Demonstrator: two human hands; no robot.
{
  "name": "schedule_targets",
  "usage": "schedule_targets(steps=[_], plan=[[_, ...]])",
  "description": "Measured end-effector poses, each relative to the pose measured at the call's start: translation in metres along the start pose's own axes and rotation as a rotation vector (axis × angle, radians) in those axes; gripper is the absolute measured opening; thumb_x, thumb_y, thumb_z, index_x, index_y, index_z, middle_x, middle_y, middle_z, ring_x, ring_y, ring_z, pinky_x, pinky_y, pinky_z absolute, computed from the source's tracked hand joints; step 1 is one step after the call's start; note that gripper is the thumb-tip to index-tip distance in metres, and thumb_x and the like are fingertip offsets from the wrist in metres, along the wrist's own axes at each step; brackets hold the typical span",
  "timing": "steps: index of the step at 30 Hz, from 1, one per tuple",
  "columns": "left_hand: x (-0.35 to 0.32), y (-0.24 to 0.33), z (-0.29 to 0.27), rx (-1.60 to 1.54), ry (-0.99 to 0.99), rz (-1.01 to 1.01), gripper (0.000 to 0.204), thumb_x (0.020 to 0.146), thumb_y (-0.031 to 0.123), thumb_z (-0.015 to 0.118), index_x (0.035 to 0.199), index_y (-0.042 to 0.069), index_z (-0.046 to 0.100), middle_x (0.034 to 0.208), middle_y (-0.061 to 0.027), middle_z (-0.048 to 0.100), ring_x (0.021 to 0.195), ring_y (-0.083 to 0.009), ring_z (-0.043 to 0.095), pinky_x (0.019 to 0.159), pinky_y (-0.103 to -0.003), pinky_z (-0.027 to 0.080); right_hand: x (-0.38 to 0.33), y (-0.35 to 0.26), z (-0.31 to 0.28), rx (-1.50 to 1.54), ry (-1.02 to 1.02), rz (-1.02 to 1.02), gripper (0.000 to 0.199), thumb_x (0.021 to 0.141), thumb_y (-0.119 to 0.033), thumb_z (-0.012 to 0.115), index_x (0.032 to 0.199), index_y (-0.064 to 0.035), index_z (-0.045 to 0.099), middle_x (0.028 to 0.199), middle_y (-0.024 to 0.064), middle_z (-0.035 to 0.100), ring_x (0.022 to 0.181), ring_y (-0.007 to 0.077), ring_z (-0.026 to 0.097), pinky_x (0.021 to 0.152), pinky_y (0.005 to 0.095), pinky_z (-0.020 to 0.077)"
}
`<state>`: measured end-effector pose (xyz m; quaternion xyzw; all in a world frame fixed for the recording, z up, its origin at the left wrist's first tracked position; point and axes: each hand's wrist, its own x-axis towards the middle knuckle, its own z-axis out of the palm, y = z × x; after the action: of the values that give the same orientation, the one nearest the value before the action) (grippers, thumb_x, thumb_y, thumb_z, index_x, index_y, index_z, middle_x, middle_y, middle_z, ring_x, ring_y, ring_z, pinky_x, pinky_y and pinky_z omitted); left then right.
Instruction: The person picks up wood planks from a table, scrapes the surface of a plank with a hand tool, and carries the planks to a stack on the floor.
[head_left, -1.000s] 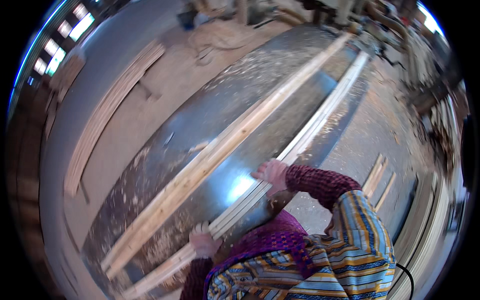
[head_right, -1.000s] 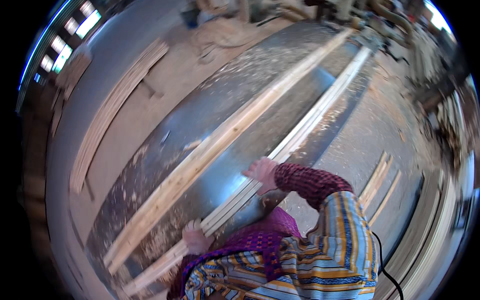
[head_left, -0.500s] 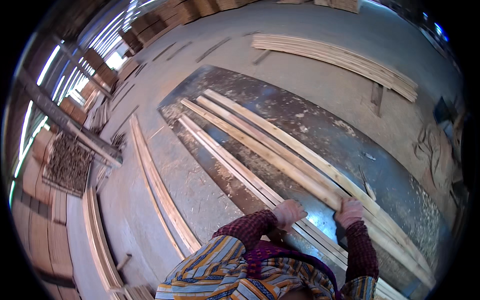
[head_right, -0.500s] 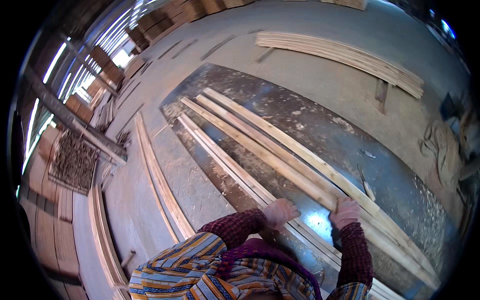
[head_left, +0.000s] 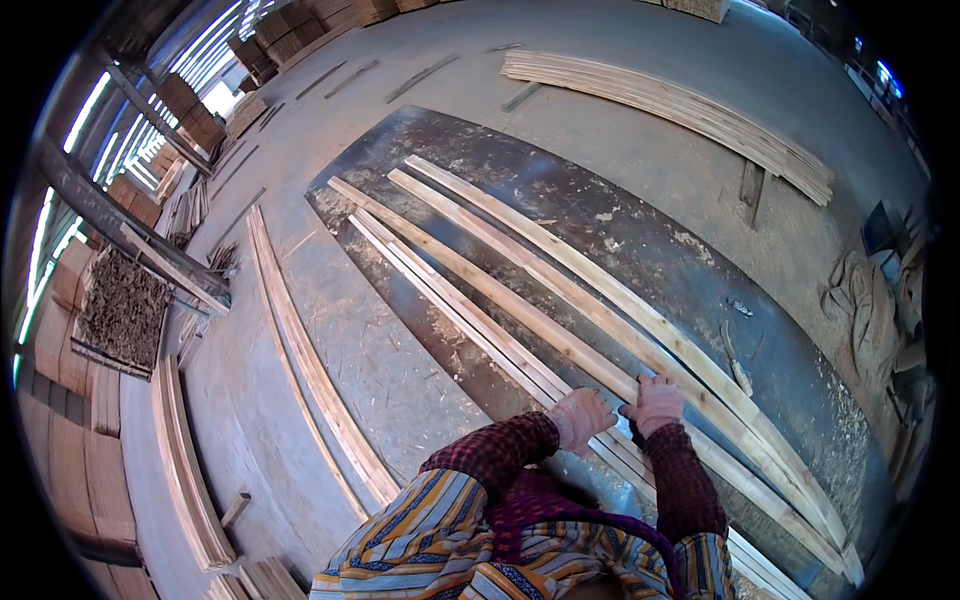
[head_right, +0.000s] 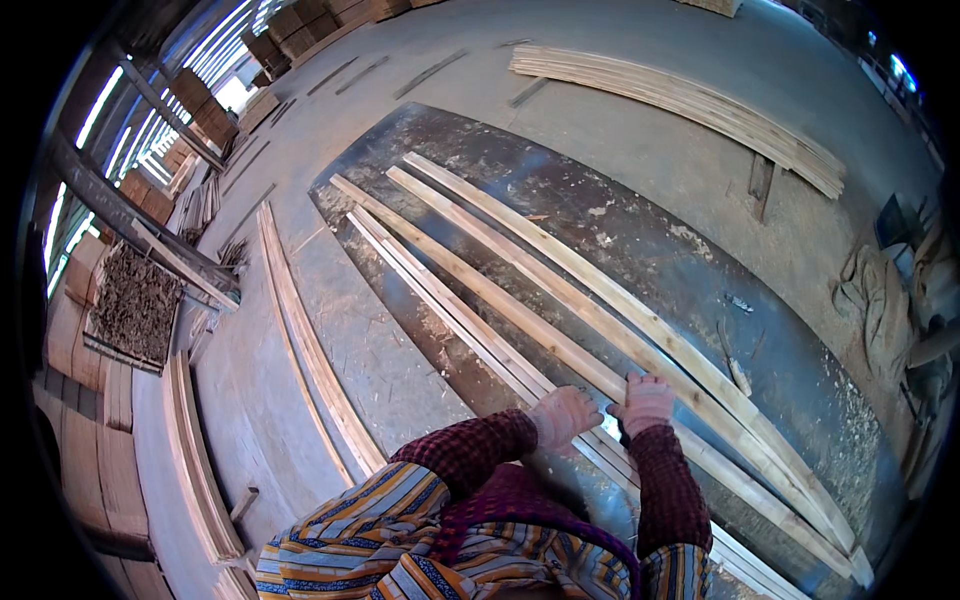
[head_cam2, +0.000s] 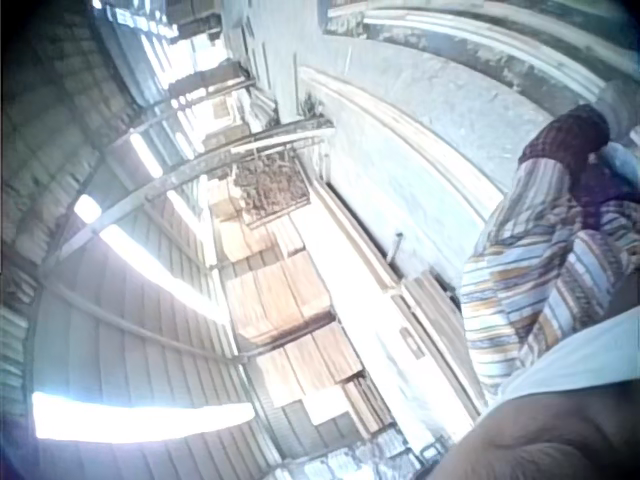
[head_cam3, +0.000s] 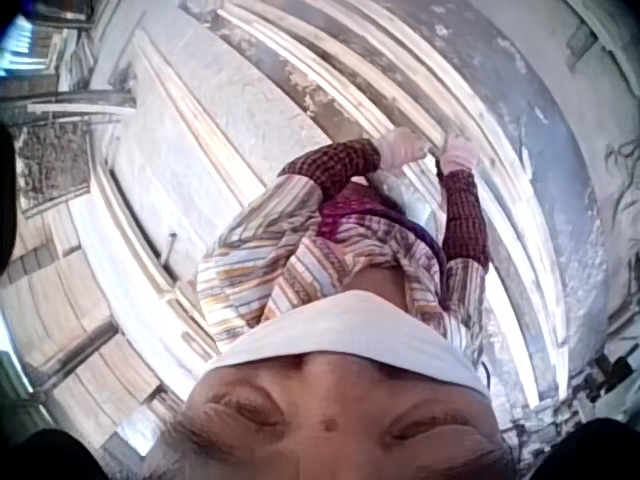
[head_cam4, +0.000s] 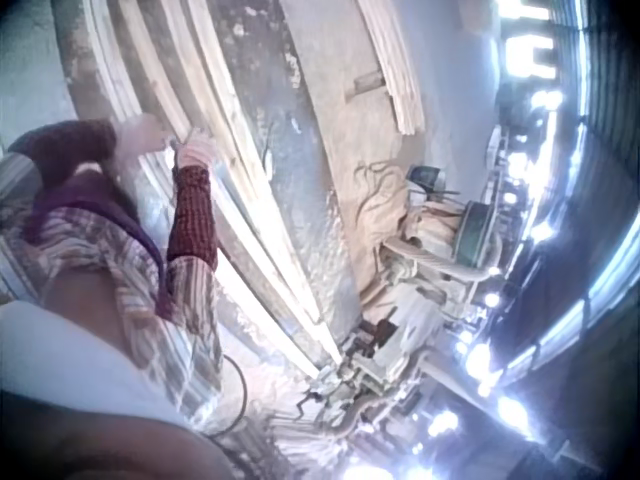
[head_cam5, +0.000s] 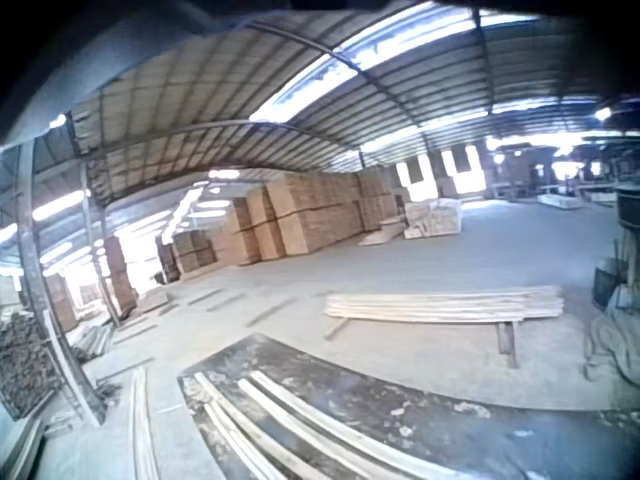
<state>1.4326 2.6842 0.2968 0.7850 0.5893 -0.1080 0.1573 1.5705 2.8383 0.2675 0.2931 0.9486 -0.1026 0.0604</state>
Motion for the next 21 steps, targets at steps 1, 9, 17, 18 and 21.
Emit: schedule_targets(steps=[1, 9, 17, 18, 21], plan=[[-0.001, 0.0, -0.004, 0.011, -0.024, -0.001, 0.07, 0.078, 0.058, 0.077, 0.124, 0.008, 0.06, 0.112, -0.0051, 0.064, 0.111, -0.0248, 0.061, 0.095, -0.039, 0.046, 0.008, 0.0, -0.009, -0.022, -0.14, 0.042, 0.067, 0.072, -0.055, 0.082, 0.117, -0.0082, 0.066, 0.116, 0.0167, 0.067, 0.112, 0.036, 0.063, 0.093, 0.0482, 0.0506], [-0.002, 0.001, -0.008, 0.086, -0.051, -0.002, 0.077, 0.082, 0.062, 0.071, 0.136, 0.009, 0.056, 0.14, -0.0112, 0.056, 0.128, -0.026, 0.054, 0.104, -0.04, 0.044, 0.031, -0.029, 0.003, 0.228, -0.134, -0.087, 0.037, 0.09, -0.042, 0.064, 0.101, -0.0069, 0.069, 0.095, 0.0219, 0.069, 0.095, 0.0423, 0.067, 0.084, 0.0514, 0.0534], [-0.005, 0.002, -0.001, 0.002, 0.018, -0.016, 0.066, 0.077, 0.064, 0.075, 0.115, 0.011, 0.065, 0.111, -0.007, 0.066, 0.11, -0.025, 0.064, 0.093, -0.04, 0.047, -0.14, 0.082, 0.001, 0.166, -0.214, 0.195, 0.033, 0.089, -0.035, 0.069, 0.11, -0.0096, 0.074, 0.116, 0.0173, 0.067, 0.115, 0.0355, 0.063, 0.099, 0.0464, 0.051], [-0.004, 0.003, -0.004, 0.006, 0.0, 0.003, 0.066, 0.077, 0.064, 0.075, 0.115, 0.011, 0.065, 0.11, -0.0073, 0.067, 0.109, -0.0251, 0.064, 0.093, -0.04, 0.047, -0.154, 0.098, -0.014, 0.076, -0.381, 0.272, 0.033, 0.088, -0.034, 0.071, 0.111, -0.01, 0.075, 0.117, 0.0176, 0.067, 0.117, 0.0347, 0.062, 0.102, 0.0452, 0.0505], [0.0, 0.01, -0.002, -0.033, -0.013, -0.091, 0.074, 0.073, 0.068, 0.077, 0.118, 0.011, 0.065, 0.114, -0.0085, 0.066, 0.112, -0.0257, 0.063, 0.093, -0.042, 0.047, -0.233, 0.202, 0.03, 0.018, -0.343, 0.267, 0.02, 0.084, -0.033, 0.071, 0.089, -0.0137, 0.073, 0.101, 0.0145, 0.071, 0.096, 0.0363, 0.069, 0.08, 0.0498, 0.0578]])
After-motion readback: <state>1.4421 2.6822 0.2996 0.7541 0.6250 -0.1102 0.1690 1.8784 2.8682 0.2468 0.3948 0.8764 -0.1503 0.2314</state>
